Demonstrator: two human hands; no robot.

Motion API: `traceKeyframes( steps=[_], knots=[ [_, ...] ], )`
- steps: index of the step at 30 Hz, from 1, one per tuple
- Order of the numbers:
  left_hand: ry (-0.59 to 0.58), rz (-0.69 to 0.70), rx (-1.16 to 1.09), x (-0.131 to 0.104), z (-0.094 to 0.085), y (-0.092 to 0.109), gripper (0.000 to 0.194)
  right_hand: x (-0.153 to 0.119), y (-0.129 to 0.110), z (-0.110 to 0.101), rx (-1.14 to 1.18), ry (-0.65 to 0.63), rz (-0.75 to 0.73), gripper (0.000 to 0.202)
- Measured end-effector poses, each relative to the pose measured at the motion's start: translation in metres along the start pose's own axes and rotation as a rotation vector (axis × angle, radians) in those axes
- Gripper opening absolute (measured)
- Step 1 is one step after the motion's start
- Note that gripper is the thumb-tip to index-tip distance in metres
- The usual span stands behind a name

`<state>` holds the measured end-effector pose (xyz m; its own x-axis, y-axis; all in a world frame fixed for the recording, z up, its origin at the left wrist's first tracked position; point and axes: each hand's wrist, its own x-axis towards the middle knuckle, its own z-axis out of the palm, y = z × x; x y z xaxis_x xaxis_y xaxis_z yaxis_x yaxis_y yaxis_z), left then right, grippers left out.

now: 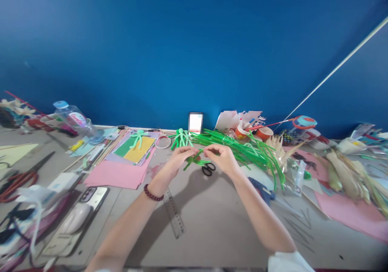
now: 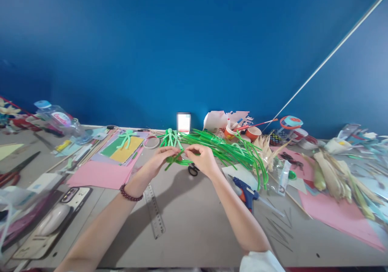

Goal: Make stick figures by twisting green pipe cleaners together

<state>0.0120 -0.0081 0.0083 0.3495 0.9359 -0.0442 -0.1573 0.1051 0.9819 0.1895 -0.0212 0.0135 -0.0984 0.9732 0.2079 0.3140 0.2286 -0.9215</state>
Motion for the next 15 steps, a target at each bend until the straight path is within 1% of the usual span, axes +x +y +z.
traceKeyframes(
  steps=[3,6,9,13,15],
  knots=[
    [-0.022,0.011,0.091,-0.0007,-0.0001,-0.0007,0.024,-0.0015,-0.0018,0.0027,0.006,0.006,-0.001,0.016],
    [-0.017,-0.011,0.099,0.0013,-0.0016,-0.0048,0.025,-0.0023,-0.0022,0.005,0.023,-0.007,0.013,0.017],
    [-0.056,-0.038,0.016,0.0036,-0.0032,-0.0074,0.023,-0.0015,-0.0002,0.0065,0.058,-0.038,0.033,0.018],
    [-0.137,-0.104,-0.132,0.003,-0.0019,-0.0036,0.021,0.0008,0.0022,0.0059,0.091,-0.083,0.034,0.019],
    [-0.145,-0.109,-0.162,0.0019,-0.0008,-0.0017,0.02,0.0009,0.0005,0.0038,0.051,-0.064,0.004,0.018]
  ],
)
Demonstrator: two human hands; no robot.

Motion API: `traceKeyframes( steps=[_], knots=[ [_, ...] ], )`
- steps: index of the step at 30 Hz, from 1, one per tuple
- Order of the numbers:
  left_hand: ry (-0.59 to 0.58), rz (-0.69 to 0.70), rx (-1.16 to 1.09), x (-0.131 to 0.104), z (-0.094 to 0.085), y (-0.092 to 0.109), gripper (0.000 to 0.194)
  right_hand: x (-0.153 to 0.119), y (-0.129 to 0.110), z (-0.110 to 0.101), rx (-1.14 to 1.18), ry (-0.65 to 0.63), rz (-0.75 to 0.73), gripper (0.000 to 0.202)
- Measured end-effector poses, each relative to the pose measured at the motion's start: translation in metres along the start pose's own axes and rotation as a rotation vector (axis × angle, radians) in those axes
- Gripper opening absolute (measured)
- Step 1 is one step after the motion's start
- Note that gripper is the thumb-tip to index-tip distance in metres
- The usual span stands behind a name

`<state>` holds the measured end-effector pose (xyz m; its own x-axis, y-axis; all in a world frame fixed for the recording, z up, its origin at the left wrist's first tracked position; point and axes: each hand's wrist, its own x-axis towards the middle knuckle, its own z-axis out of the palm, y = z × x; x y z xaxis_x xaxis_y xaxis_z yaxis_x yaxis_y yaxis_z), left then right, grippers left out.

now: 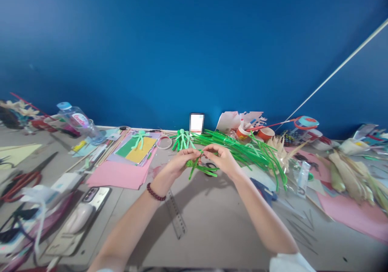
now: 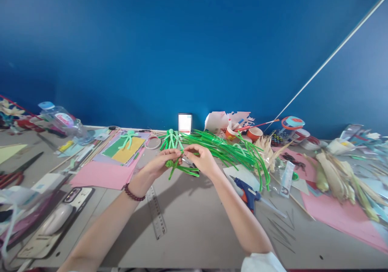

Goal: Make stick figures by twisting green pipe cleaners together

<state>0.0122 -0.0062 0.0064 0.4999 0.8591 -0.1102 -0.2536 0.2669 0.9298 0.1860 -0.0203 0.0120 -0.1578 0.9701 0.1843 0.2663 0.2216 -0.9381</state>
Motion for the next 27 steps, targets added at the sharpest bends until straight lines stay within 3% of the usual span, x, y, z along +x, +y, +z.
traceKeyframes(
  steps=[7,12,15,20,23,27],
  knots=[
    [0.136,0.126,0.182,0.0,0.0,-0.003,0.02,-0.012,-0.031,-0.024,-0.245,0.247,-0.254,0.018],
    [0.177,0.166,0.152,-0.001,0.001,0.0,0.02,-0.017,-0.047,-0.046,-0.27,0.303,-0.241,0.021],
    [0.203,0.159,0.069,-0.001,0.0,0.003,0.024,-0.016,-0.029,-0.045,-0.324,0.191,-0.148,0.02],
    [0.291,0.165,0.041,-0.002,0.0,0.008,0.026,-0.017,0.036,-0.019,-0.593,-0.067,0.042,0.015],
    [0.32,0.189,0.048,-0.004,0.001,0.009,0.024,-0.022,0.064,-0.003,-0.688,-0.095,0.193,0.015],
    [0.333,0.276,0.061,-0.002,0.0,0.007,0.019,-0.026,0.074,0.006,-0.776,-0.13,0.219,0.016]
  ],
)
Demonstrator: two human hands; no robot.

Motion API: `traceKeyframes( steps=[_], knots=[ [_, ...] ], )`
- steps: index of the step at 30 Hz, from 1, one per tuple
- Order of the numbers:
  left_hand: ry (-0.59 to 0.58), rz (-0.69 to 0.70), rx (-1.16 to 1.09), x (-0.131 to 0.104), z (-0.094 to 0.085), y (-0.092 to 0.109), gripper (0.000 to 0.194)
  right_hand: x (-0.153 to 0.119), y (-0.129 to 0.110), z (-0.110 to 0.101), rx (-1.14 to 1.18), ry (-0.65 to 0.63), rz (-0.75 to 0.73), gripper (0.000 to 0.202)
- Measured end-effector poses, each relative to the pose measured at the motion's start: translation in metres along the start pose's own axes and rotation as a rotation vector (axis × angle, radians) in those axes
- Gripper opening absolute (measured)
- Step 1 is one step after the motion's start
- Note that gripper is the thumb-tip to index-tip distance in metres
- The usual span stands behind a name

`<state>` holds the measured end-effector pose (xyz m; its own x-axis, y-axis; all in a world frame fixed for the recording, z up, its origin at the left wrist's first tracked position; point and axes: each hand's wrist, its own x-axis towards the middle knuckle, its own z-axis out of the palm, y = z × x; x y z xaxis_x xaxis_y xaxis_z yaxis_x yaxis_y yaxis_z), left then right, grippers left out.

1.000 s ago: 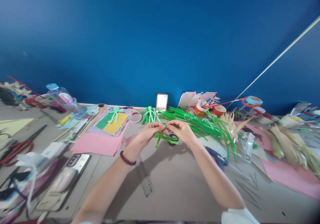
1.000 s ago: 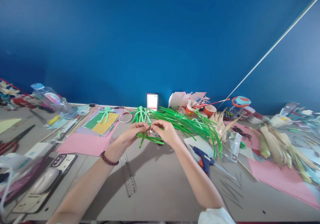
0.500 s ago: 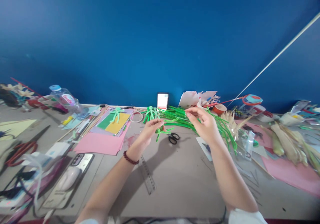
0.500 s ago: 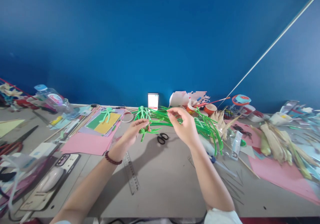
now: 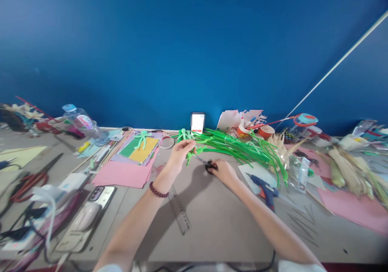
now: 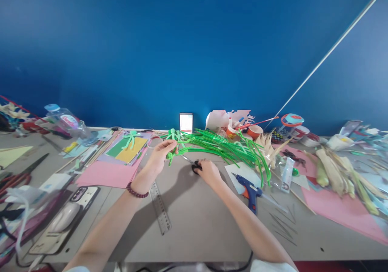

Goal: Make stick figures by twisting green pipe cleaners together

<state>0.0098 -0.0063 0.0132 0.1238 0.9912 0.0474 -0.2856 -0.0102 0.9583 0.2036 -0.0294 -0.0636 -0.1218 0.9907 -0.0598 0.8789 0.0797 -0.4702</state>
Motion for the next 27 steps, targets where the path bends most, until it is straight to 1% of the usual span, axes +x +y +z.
traceKeyframes(
  steps=[4,7,10,14,17,20,22,24,25,27],
  knots=[
    [0.008,0.078,0.046,0.002,-0.001,-0.003,0.016,0.001,-0.002,0.002,-0.045,0.01,0.014,0.012],
    [0.028,0.114,0.058,0.003,-0.002,-0.003,0.017,0.001,0.0,0.004,0.009,0.034,0.024,0.011],
    [0.04,0.132,0.042,0.004,-0.002,-0.004,0.016,0.001,0.004,0.009,0.224,0.057,0.047,0.015],
    [0.039,0.099,0.024,0.004,-0.003,-0.003,0.015,0.002,0.005,0.022,0.713,-0.046,0.126,0.023],
    [0.102,0.068,0.025,0.003,-0.003,0.001,0.016,0.003,0.0,0.033,0.985,-0.054,0.161,0.03],
    [0.185,0.069,0.013,0.003,-0.005,0.007,0.016,0.004,-0.004,0.038,1.147,0.027,0.172,0.035],
    [0.212,0.069,-0.012,0.004,-0.007,0.009,0.017,0.005,-0.005,0.037,1.226,0.115,0.149,0.038],
    [0.224,0.057,-0.043,0.005,-0.01,0.01,0.018,0.005,-0.006,0.035,1.258,0.187,0.124,0.04],
    [0.226,0.043,-0.049,0.006,-0.012,0.009,0.019,0.004,-0.007,0.034,1.26,0.2,0.106,0.041],
    [0.235,0.015,-0.038,0.008,-0.014,0.007,0.02,0.003,-0.01,0.033,1.258,0.175,0.044,0.043]
  ],
)
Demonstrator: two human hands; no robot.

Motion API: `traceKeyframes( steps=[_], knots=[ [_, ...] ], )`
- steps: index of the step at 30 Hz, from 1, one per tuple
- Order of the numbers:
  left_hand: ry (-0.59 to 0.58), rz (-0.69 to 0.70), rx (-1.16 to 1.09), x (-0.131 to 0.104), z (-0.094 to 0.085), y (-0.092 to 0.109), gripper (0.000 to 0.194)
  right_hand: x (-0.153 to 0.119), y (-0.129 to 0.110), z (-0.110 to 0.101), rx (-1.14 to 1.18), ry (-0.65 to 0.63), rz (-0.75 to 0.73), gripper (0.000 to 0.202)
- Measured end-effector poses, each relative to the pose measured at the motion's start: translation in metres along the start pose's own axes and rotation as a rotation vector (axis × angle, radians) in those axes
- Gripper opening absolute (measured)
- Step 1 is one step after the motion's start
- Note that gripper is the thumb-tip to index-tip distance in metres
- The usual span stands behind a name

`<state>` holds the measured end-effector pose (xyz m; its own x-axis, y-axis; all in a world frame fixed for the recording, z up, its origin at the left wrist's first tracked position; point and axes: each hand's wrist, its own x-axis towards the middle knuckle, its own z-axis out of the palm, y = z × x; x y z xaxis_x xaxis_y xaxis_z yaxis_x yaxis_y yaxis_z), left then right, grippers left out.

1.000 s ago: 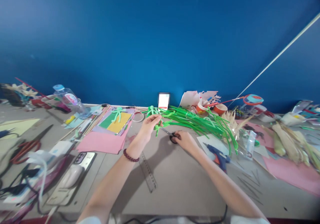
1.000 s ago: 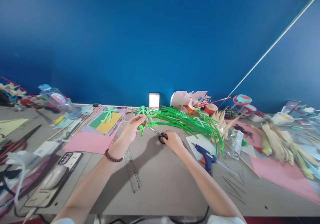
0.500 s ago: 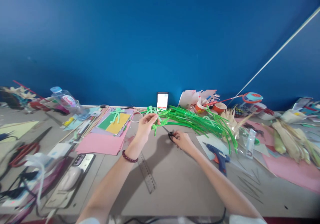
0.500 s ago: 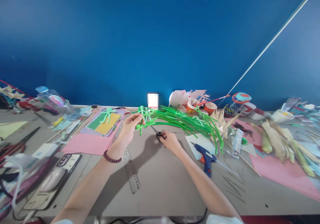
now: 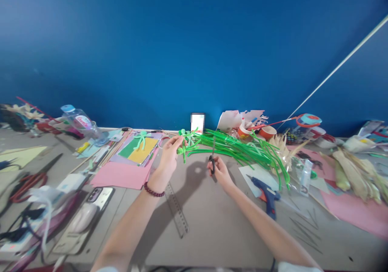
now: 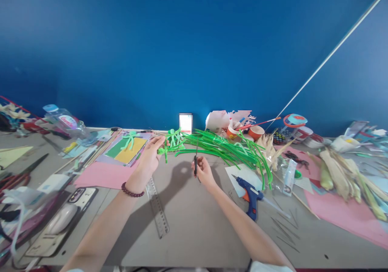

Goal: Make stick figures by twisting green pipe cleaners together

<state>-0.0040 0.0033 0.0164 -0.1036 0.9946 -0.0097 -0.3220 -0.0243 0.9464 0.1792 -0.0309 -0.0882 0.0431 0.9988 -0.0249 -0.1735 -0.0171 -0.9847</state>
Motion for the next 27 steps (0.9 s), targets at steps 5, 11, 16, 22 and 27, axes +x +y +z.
traceKeyframes(
  steps=[5,11,16,22,27],
  knots=[
    [-0.018,-0.048,0.025,-0.002,0.002,-0.007,0.023,-0.01,-0.007,0.012,-0.073,-0.147,-0.085,0.036],
    [-0.103,-0.036,-0.03,-0.007,0.009,-0.016,0.021,-0.019,-0.029,0.023,-0.255,-0.192,-0.07,0.026],
    [-0.12,-0.044,-0.073,-0.006,0.01,-0.021,0.02,-0.017,-0.04,0.026,-0.33,-0.195,-0.058,0.026],
    [-0.134,-0.033,-0.086,-0.006,0.011,-0.022,0.019,-0.014,-0.043,0.029,-0.275,-0.197,-0.038,0.03],
    [-0.04,-0.008,-0.101,-0.005,0.01,-0.018,0.021,-0.019,-0.047,0.031,-0.247,-0.161,0.023,0.035]
  ],
)
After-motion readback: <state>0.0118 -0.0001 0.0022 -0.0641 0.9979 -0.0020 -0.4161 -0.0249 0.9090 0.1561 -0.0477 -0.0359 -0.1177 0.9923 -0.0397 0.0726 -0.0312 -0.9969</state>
